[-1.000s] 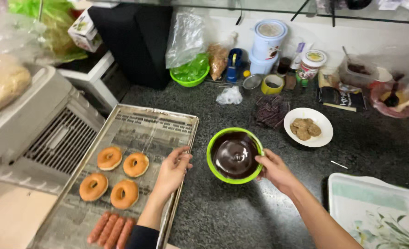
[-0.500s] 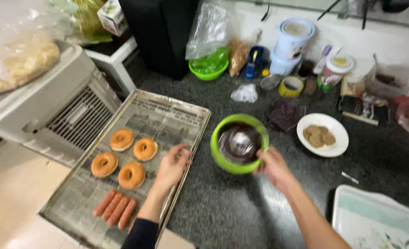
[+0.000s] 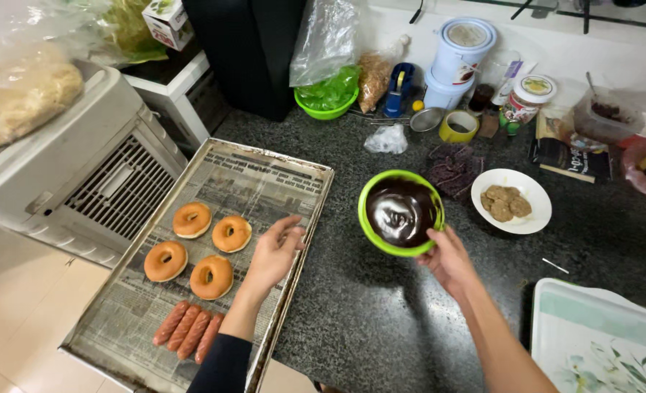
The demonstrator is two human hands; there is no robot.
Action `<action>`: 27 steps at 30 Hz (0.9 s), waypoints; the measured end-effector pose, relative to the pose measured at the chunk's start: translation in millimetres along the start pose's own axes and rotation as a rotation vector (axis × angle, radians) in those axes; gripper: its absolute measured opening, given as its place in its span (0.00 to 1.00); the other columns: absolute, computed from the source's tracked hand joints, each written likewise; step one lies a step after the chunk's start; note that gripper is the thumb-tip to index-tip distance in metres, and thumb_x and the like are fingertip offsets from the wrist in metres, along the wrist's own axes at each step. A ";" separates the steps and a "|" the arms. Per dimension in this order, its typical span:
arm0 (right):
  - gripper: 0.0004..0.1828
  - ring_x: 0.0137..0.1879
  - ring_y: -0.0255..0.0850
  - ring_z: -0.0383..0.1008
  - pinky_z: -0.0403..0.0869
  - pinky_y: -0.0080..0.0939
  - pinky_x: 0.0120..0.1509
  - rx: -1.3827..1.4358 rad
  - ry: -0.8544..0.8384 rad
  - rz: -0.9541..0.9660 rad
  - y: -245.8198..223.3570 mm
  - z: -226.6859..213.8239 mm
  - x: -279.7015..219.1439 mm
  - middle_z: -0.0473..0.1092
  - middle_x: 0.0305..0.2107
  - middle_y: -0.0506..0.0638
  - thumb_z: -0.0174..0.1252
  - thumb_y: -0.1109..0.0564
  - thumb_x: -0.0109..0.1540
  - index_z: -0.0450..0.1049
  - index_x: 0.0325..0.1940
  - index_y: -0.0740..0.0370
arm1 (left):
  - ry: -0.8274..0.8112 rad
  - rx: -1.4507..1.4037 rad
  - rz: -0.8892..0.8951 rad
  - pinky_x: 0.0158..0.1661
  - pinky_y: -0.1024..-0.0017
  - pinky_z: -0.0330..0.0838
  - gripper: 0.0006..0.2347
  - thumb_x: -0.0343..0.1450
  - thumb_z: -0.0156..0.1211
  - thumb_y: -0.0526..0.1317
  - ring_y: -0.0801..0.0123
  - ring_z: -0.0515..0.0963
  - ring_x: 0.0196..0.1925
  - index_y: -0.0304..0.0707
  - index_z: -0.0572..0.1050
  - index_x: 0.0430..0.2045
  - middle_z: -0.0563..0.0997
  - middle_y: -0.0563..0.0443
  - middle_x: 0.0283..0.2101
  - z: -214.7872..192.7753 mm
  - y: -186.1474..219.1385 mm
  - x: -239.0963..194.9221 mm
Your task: The person retrieves a bowl of melted chocolate from a microwave and places it on the counter. They dip several donuts into the chocolate, place them on a tray, and sprinkle colorful toppings over them. The tray is then moved to a display rack.
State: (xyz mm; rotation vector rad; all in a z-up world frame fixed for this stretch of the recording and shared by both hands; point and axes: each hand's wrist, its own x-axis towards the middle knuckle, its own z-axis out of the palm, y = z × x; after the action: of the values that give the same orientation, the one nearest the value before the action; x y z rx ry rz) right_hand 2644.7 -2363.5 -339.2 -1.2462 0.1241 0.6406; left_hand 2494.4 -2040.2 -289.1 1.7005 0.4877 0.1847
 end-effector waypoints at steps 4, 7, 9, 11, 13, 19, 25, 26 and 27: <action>0.18 0.36 0.39 0.73 0.73 0.42 0.36 0.003 -0.076 0.079 21.8 12.2 -7.0 0.73 0.36 0.50 0.53 0.55 0.65 0.67 0.59 0.56 | -0.036 0.019 0.024 0.40 0.74 0.76 0.17 0.74 0.55 0.39 0.74 0.82 0.37 0.34 0.74 0.57 0.85 0.48 0.43 -2.5 -5.4 4.3; 0.16 0.35 0.39 0.72 0.73 0.41 0.35 0.155 -0.081 0.045 27.5 5.8 1.3 0.72 0.36 0.49 0.52 0.54 0.67 0.65 0.59 0.58 | -0.042 -0.008 -0.019 0.41 0.74 0.75 0.17 0.75 0.54 0.40 0.74 0.82 0.38 0.35 0.73 0.58 0.85 0.49 0.45 -10.5 -9.4 3.2; 0.16 0.35 0.40 0.72 0.74 0.42 0.37 0.181 -0.106 0.046 31.5 8.9 3.8 0.72 0.35 0.50 0.51 0.54 0.68 0.64 0.59 0.58 | -0.022 -0.019 -0.081 0.41 0.74 0.75 0.18 0.75 0.53 0.41 0.74 0.82 0.39 0.36 0.72 0.59 0.85 0.49 0.46 -14.9 -10.5 3.8; 0.18 0.34 0.42 0.73 0.77 0.44 0.39 0.081 -0.166 0.105 40.9 23.9 0.7 0.72 0.33 0.52 0.51 0.55 0.66 0.66 0.60 0.55 | -0.035 -0.013 -0.073 0.39 0.74 0.74 0.18 0.75 0.53 0.41 0.74 0.82 0.38 0.36 0.72 0.59 0.85 0.49 0.46 -16.0 -9.1 5.8; 0.17 0.34 0.42 0.74 0.76 0.44 0.38 0.053 -0.240 0.105 41.8 32.3 -1.4 0.73 0.33 0.52 0.51 0.55 0.67 0.66 0.59 0.57 | -0.044 0.002 -0.065 0.38 0.73 0.74 0.18 0.75 0.52 0.42 0.74 0.82 0.38 0.36 0.72 0.59 0.85 0.50 0.46 -19.0 -8.3 7.0; 0.19 0.39 0.38 0.76 0.77 0.44 0.42 0.072 -0.215 0.049 24.6 38.0 -2.1 0.75 0.38 0.49 0.50 0.56 0.66 0.65 0.62 0.57 | -0.016 0.022 -0.078 0.37 0.75 0.74 0.17 0.75 0.53 0.43 0.75 0.82 0.38 0.37 0.73 0.58 0.85 0.51 0.45 -31.2 -19.5 6.6; 0.18 0.36 0.40 0.74 0.77 0.45 0.40 -0.115 -0.233 0.162 42.9 31.9 12.8 0.72 0.35 0.49 0.52 0.55 0.66 0.68 0.60 0.58 | 0.122 0.087 -0.013 0.32 0.72 0.74 0.16 0.76 0.55 0.42 0.73 0.81 0.32 0.37 0.75 0.56 0.84 0.49 0.38 -66.0 -47.4 2.2; 0.17 0.35 0.41 0.74 0.76 0.46 0.40 -0.147 -0.241 0.177 48.5 28.4 17.3 0.71 0.33 0.49 0.53 0.55 0.67 0.69 0.59 0.59 | 0.161 0.109 -0.051 0.30 0.71 0.73 0.16 0.75 0.55 0.43 0.74 0.80 0.32 0.38 0.76 0.55 0.85 0.51 0.38 -76.4 -46.8 -2.2; 0.16 0.35 0.41 0.74 0.76 0.46 0.40 -0.144 -0.225 0.215 54.7 23.9 19.2 0.72 0.34 0.49 0.53 0.54 0.67 0.68 0.59 0.59 | 0.199 0.131 -0.089 0.28 0.69 0.73 0.15 0.74 0.55 0.43 0.74 0.80 0.31 0.40 0.76 0.54 0.85 0.53 0.38 -85.0 -45.2 -4.7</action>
State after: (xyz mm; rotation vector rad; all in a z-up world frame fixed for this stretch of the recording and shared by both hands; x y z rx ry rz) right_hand 2626.3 -2325.2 -385.2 -1.2994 0.0247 0.9864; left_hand 2447.5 -1960.3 -315.8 1.7926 0.7362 0.2638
